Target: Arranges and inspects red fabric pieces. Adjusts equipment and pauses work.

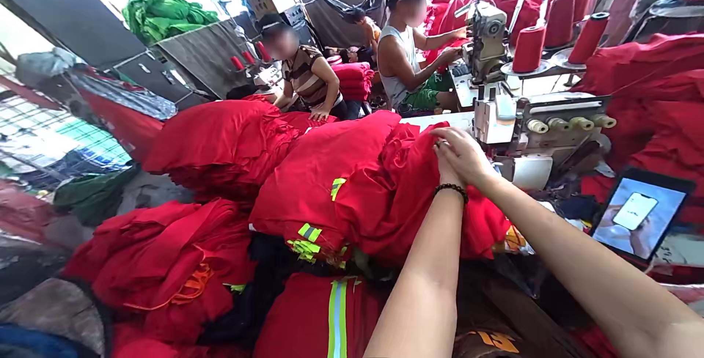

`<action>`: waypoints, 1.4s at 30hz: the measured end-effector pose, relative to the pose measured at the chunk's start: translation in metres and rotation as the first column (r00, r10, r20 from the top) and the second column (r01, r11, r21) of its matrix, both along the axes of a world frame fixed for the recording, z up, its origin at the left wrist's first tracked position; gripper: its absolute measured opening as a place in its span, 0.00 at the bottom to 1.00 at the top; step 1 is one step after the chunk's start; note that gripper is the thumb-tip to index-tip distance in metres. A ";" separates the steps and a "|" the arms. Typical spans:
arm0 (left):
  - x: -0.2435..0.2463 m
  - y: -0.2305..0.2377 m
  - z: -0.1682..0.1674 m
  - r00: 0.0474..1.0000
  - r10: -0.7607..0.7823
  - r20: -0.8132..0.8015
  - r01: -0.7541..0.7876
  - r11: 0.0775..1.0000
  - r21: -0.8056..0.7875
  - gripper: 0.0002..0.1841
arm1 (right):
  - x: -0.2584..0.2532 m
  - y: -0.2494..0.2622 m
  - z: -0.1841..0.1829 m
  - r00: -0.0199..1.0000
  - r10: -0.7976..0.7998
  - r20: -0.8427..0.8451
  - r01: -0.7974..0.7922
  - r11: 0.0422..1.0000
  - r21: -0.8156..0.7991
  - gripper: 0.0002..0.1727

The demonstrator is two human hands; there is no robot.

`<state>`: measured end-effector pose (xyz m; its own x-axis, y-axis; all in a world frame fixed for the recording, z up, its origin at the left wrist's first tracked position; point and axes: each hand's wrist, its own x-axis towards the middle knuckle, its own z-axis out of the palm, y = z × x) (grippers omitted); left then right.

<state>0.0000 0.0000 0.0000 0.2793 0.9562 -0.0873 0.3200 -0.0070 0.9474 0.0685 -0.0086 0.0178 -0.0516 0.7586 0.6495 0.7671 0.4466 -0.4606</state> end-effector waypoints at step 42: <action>-0.012 0.031 -0.010 0.899 -0.148 0.411 0.053 0.971 0.235 0.23 | 0.006 0.036 -0.030 0.911 -0.402 0.087 0.405 0.837 -0.367 0.33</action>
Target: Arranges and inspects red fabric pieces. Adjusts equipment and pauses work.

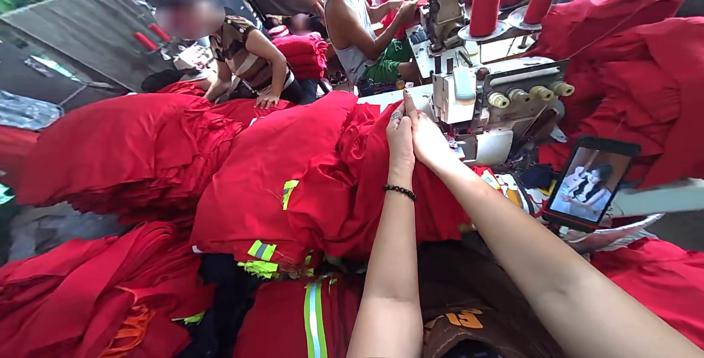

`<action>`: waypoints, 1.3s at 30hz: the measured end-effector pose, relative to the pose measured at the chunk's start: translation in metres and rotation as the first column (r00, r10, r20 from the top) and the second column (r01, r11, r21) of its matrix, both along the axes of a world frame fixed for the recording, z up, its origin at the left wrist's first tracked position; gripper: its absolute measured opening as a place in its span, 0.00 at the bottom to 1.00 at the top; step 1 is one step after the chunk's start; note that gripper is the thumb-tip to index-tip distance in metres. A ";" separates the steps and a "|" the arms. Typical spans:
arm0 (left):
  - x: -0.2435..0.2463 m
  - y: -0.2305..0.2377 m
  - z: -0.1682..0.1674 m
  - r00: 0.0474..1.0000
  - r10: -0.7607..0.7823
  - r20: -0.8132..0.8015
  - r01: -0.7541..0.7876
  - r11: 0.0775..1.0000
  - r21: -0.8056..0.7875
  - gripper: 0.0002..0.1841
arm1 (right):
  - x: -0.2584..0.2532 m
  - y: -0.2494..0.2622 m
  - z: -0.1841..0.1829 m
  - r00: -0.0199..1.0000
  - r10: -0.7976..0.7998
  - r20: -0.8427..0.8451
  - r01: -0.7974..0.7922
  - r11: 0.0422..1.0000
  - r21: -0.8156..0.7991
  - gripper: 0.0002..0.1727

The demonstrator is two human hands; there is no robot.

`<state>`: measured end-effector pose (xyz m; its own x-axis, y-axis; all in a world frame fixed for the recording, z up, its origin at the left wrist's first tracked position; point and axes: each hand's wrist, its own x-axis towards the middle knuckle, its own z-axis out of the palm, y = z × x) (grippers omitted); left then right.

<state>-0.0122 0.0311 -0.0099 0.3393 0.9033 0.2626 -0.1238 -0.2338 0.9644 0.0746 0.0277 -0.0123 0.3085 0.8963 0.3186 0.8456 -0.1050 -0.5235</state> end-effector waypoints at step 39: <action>0.025 0.028 0.000 0.976 0.063 0.206 -0.041 0.993 -0.110 0.18 | -0.004 -0.012 0.023 0.996 0.029 -0.088 -0.044 0.983 -0.179 0.30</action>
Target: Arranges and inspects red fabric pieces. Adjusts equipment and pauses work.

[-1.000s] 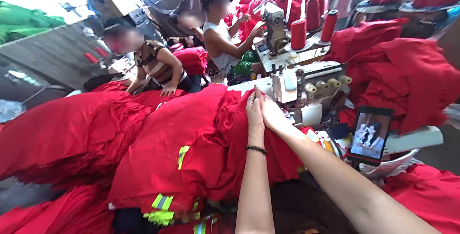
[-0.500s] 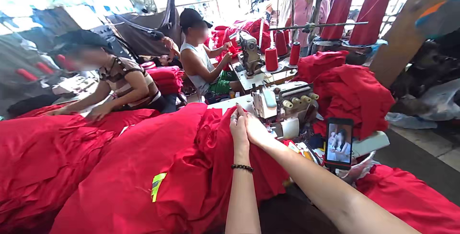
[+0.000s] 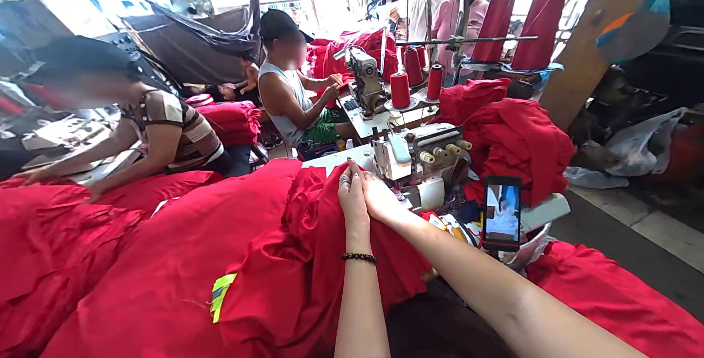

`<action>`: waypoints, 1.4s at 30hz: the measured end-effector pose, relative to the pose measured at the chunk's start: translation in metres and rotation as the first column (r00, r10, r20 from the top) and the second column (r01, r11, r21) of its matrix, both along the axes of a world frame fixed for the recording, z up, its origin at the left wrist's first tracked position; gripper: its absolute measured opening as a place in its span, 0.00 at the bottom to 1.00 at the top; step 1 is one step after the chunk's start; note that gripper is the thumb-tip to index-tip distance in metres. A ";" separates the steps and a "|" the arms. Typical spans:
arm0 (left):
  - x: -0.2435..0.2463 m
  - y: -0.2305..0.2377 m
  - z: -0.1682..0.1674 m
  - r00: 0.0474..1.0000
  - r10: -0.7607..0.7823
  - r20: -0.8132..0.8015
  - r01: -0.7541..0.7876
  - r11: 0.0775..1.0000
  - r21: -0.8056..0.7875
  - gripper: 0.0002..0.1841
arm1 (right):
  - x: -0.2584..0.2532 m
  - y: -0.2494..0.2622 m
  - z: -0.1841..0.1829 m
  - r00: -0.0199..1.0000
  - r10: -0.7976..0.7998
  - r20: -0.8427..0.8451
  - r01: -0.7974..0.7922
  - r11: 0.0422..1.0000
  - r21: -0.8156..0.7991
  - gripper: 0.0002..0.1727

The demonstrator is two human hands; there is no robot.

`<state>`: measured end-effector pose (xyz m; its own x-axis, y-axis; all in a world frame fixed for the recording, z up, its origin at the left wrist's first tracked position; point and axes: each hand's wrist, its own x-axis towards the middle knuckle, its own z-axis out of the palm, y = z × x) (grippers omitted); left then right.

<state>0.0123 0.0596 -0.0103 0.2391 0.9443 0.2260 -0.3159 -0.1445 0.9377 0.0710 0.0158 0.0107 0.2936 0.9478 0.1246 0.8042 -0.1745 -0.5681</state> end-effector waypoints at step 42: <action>-0.008 -0.014 0.007 0.996 -0.004 -0.091 0.008 0.999 0.043 0.19 | 0.003 0.001 -0.017 1.000 0.026 -0.009 -0.025 0.994 0.111 0.36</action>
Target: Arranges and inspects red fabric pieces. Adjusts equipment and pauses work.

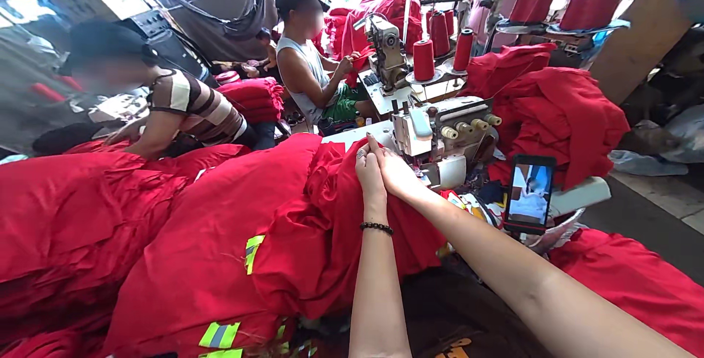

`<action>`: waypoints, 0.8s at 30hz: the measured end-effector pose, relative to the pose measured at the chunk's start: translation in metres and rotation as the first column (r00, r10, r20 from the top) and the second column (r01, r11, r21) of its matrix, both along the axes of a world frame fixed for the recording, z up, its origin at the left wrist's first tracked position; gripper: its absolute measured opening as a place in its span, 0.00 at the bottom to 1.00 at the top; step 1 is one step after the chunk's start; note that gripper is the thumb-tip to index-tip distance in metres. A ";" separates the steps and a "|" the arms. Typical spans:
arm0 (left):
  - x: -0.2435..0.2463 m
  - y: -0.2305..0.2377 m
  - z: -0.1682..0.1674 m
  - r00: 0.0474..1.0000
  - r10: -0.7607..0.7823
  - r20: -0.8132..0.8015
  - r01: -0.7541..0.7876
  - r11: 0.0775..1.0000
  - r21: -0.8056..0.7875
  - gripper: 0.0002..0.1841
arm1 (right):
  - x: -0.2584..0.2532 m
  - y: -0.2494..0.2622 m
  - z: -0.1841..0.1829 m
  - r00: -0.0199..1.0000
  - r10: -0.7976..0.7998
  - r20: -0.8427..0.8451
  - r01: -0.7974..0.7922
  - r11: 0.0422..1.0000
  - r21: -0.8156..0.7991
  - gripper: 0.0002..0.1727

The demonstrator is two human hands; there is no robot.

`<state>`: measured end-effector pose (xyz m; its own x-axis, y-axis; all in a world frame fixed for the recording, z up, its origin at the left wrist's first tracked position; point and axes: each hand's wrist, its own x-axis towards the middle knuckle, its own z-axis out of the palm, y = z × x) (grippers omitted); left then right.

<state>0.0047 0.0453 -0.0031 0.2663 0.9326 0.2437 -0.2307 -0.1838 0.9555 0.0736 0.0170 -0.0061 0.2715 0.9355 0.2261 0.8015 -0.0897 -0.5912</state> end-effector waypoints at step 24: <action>-0.024 -0.020 -0.018 0.944 -0.060 -0.325 0.102 0.988 0.116 0.18 | -0.016 -0.060 -0.029 0.976 0.113 0.188 -0.198 0.823 0.532 0.29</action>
